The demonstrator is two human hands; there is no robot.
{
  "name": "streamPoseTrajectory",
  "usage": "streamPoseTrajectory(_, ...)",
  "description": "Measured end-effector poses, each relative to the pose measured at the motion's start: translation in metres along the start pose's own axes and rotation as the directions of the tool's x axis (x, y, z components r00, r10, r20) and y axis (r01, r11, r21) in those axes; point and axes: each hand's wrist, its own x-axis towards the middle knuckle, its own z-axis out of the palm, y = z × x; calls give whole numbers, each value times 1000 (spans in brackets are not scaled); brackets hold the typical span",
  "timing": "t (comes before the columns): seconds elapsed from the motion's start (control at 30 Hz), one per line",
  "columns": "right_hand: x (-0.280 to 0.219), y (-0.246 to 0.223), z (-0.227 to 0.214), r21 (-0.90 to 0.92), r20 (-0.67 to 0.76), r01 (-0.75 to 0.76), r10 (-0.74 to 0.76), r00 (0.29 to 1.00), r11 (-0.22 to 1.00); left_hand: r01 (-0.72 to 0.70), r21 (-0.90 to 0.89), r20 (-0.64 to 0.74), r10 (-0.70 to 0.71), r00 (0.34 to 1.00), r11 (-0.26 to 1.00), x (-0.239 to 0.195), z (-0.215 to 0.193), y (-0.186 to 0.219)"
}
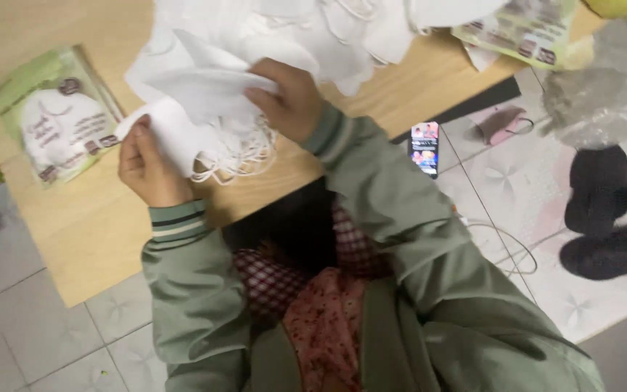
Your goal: Folding and stacking white face masks on a low table for packaging.
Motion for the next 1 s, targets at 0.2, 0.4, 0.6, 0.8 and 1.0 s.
streamPoseTrajectory(0.2,2,-10,-15,189,-114,0,22,993,982,-247,238,-72,271,960,939,9,1,0)
streamPoseTrajectory(0.4,-10,0,-11,435,172,-435,402,900,788,-68,-4,-29,68,997,998,4,14,12)
streamPoseTrajectory(0.6,-20,49,-8,422,394,-564,417,819,709,337,-538,6,-396,918,773,3,42,8)
streamPoseTrajectory(0.8,-8,57,-11,367,453,-526,347,821,767,310,-382,159,-269,950,870,2,43,-44)
streamPoseTrajectory(1.0,4,44,-25,353,356,-580,467,809,734,211,-368,98,-188,977,906,-4,39,-39)
